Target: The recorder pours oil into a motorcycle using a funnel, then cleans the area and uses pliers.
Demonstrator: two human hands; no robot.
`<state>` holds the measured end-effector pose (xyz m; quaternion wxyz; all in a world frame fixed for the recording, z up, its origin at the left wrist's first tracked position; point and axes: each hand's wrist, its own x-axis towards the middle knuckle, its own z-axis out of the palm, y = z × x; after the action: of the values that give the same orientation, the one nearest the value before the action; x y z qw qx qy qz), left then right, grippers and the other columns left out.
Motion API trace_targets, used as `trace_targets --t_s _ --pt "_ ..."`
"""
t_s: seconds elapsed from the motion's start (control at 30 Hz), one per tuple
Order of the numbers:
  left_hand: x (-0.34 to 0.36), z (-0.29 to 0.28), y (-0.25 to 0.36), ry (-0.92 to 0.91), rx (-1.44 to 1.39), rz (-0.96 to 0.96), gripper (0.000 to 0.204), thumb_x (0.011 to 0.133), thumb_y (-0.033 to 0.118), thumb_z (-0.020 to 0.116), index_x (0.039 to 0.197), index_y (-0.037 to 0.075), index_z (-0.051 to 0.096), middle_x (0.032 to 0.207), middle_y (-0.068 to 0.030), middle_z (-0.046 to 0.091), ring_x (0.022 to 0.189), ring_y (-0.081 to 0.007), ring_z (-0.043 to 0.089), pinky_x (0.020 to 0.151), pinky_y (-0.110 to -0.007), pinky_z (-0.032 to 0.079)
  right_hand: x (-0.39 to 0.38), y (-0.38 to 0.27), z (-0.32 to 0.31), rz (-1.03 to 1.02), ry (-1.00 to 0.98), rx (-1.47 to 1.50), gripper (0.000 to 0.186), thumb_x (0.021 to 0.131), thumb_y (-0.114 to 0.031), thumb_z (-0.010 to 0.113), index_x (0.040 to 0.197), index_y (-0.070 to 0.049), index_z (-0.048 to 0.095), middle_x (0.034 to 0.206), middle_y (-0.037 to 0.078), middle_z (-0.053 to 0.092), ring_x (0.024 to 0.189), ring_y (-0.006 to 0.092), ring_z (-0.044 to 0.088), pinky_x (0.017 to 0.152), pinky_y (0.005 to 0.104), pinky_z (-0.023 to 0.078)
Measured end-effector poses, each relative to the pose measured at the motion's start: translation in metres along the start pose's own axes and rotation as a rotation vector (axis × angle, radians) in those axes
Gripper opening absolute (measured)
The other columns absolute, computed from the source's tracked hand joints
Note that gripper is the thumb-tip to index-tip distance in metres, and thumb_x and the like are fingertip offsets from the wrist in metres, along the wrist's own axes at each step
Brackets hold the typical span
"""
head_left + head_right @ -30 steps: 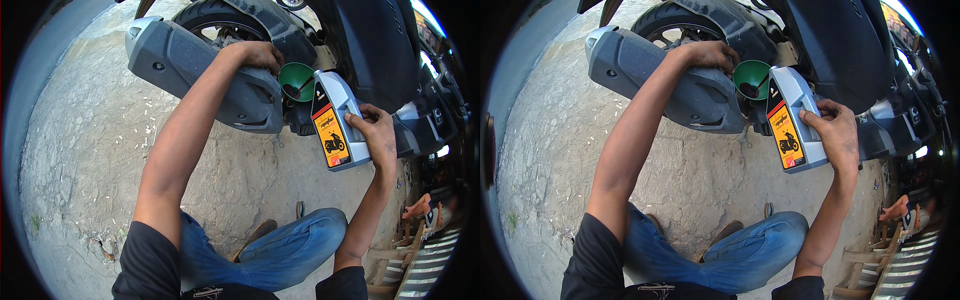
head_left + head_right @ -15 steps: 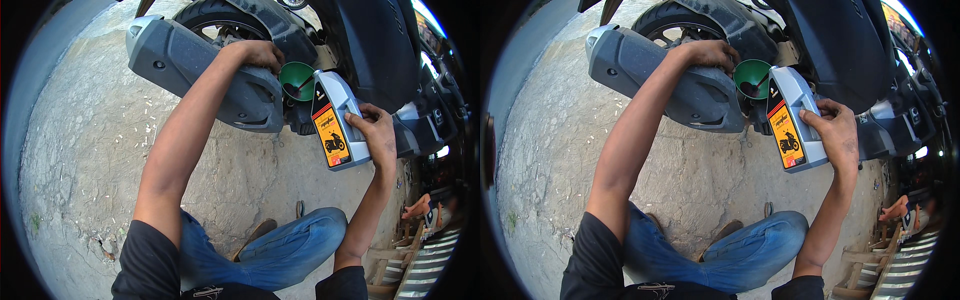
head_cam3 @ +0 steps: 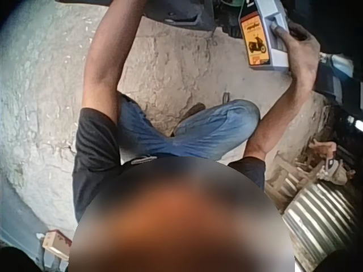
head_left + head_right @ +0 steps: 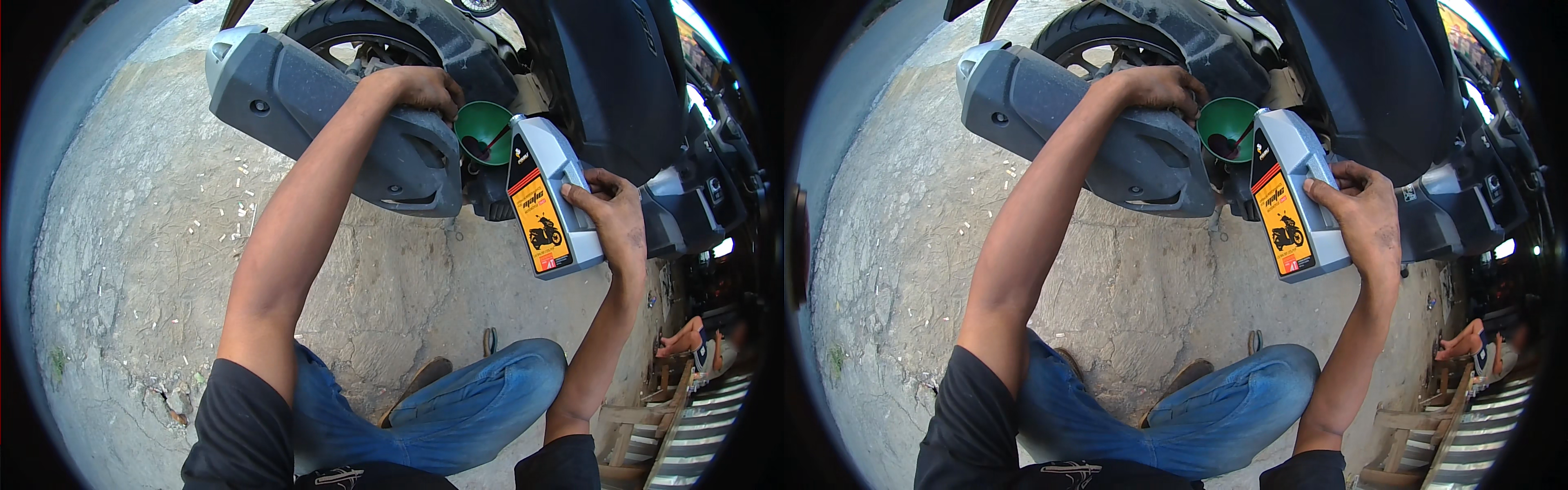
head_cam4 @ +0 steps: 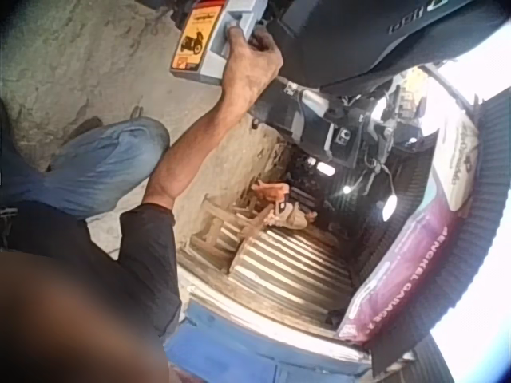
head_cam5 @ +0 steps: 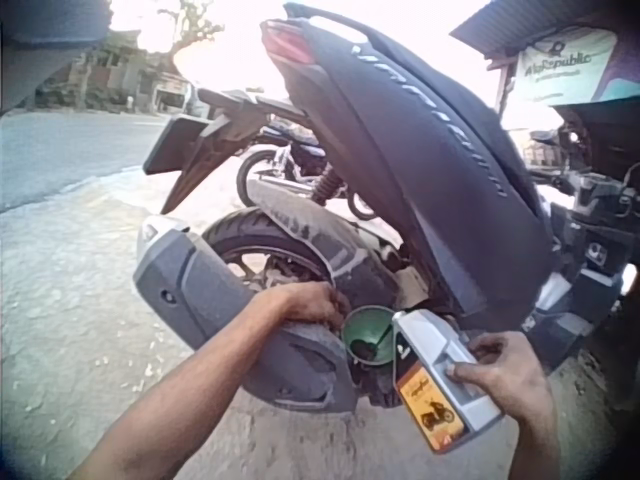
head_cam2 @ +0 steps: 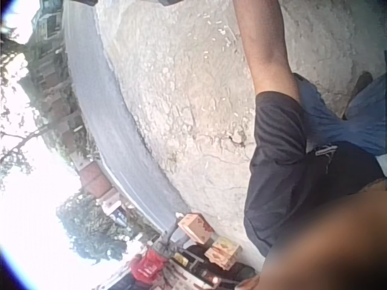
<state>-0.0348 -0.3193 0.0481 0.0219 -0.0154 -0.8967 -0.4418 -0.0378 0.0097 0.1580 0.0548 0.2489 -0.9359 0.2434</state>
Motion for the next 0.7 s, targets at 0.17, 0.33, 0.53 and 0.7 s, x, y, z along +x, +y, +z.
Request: trace_targets --t_s 0.17,0.33,0.53,0.7 --pt "-0.0008 -0.0011 0.0001 -0.010 -0.003 0.009 0.045 0.080 0.020 0.074 0.122 0.005 0.076 0.103 -0.0103 0.080 0.097 -0.0202 0.073 0.095 -0.033 0.052 0.0002 -0.0003 -0.0005 -0.016 0.002 0.004 0.068 0.072 -0.038 0.086 0.118 0.010 0.073 0.093 0.021 0.075 0.076 0.0216 0.072 0.080 0.0294 0.054" --pt "0.0027 -0.0006 -0.0049 -0.009 -0.025 0.008 0.044 0.081 0.020 0.074 0.122 0.005 0.076 0.102 -0.0103 0.080 0.097 -0.0204 0.074 0.095 -0.033 0.052 -0.0011 -0.0035 -0.0007 0.009 -0.001 0.001 0.069 0.072 -0.037 0.086 0.119 0.011 0.073 0.091 0.020 0.074 0.075 0.0209 0.071 0.080 0.0288 0.054" --pt "0.0032 0.0002 -0.0030 0.008 0.007 -0.006 0.044 0.081 0.019 0.074 0.122 0.006 0.077 0.102 -0.0104 0.080 0.096 -0.0201 0.073 0.095 -0.033 0.052 -0.0005 -0.0010 -0.0005 -0.001 0.005 -0.007 0.069 0.072 -0.038 0.086 0.119 0.010 0.073 0.090 0.019 0.074 0.075 0.0209 0.071 0.079 0.0287 0.054" --pt "0.0005 -0.0015 -0.0029 -0.007 -0.003 0.000 0.044 0.080 0.019 0.074 0.122 0.005 0.077 0.103 -0.0108 0.080 0.096 -0.0202 0.074 0.095 -0.033 0.053 0.0001 0.0000 0.0008 -0.015 0.008 -0.008 0.069 0.071 -0.039 0.086 0.118 0.010 0.073 0.090 0.019 0.074 0.075 0.0212 0.071 0.079 0.0287 0.054"
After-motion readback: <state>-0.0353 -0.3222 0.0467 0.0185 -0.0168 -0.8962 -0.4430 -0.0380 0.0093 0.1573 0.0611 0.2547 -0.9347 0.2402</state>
